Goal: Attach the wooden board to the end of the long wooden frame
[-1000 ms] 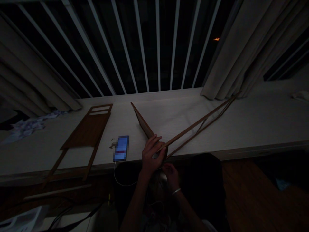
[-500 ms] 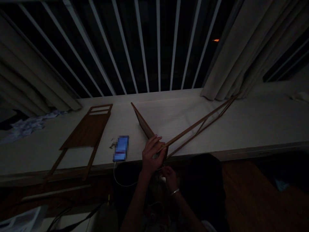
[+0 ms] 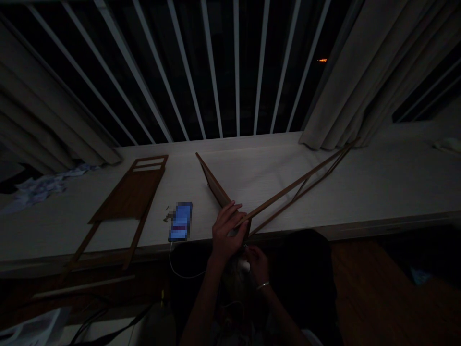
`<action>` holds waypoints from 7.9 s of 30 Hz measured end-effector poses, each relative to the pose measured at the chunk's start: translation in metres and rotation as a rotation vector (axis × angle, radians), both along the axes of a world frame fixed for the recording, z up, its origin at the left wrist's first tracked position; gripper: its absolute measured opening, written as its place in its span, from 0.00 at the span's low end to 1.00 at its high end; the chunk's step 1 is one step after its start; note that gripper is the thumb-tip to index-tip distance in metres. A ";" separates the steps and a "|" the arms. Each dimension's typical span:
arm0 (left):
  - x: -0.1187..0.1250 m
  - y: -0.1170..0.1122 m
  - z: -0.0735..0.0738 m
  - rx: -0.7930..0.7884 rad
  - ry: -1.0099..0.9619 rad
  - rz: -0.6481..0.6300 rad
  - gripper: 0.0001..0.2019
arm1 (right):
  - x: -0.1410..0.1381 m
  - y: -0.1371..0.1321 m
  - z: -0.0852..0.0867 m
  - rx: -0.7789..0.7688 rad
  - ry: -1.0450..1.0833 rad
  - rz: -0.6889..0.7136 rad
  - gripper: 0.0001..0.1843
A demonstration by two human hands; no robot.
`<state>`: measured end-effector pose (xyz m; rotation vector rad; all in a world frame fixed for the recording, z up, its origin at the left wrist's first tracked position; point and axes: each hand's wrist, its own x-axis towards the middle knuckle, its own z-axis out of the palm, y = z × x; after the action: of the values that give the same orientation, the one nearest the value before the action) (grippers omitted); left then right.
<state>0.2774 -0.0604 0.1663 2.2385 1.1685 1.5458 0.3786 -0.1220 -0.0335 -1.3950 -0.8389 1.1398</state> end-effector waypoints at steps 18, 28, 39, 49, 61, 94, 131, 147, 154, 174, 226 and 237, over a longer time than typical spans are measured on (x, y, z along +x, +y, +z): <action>0.002 0.000 -0.003 -0.004 -0.029 -0.004 0.09 | 0.006 0.004 0.009 0.048 0.044 -0.050 0.15; 0.002 0.001 -0.004 0.020 -0.038 -0.007 0.08 | 0.005 0.002 0.013 0.030 0.041 -0.125 0.21; 0.002 0.001 -0.003 0.011 -0.028 -0.009 0.08 | 0.014 0.005 0.013 0.122 -0.251 -0.032 0.14; 0.001 0.000 -0.002 0.005 -0.025 -0.007 0.08 | 0.015 0.002 0.036 0.207 -0.428 0.150 0.12; 0.001 0.000 -0.003 0.006 -0.036 -0.010 0.09 | 0.007 -0.002 0.031 0.095 -0.134 0.049 0.15; 0.002 0.000 -0.002 0.011 -0.029 0.005 0.08 | -0.010 -0.004 -0.002 -0.019 0.079 -0.010 0.18; 0.001 0.000 -0.003 0.014 -0.021 -0.006 0.08 | 0.007 0.006 0.019 0.097 -0.143 -0.149 0.15; 0.000 0.000 -0.003 0.001 -0.016 -0.004 0.08 | 0.015 0.004 0.009 0.126 -0.291 -0.055 0.14; 0.000 0.000 -0.002 0.009 -0.010 0.001 0.08 | 0.013 0.000 0.022 0.192 -0.382 0.073 0.12; 0.000 -0.001 -0.001 -0.001 -0.017 0.001 0.07 | 0.012 -0.002 0.021 0.255 -0.447 0.127 0.10; -0.001 -0.001 -0.001 -0.002 -0.009 -0.002 0.07 | 0.012 -0.008 0.012 0.123 -0.428 0.110 0.16; 0.000 -0.001 0.000 0.002 -0.006 -0.001 0.07 | 0.003 -0.006 0.014 0.033 -0.029 0.108 0.24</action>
<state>0.2774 -0.0613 0.1664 2.2338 1.1640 1.5536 0.3818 -0.1285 -0.0194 -1.3550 -0.9590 1.1846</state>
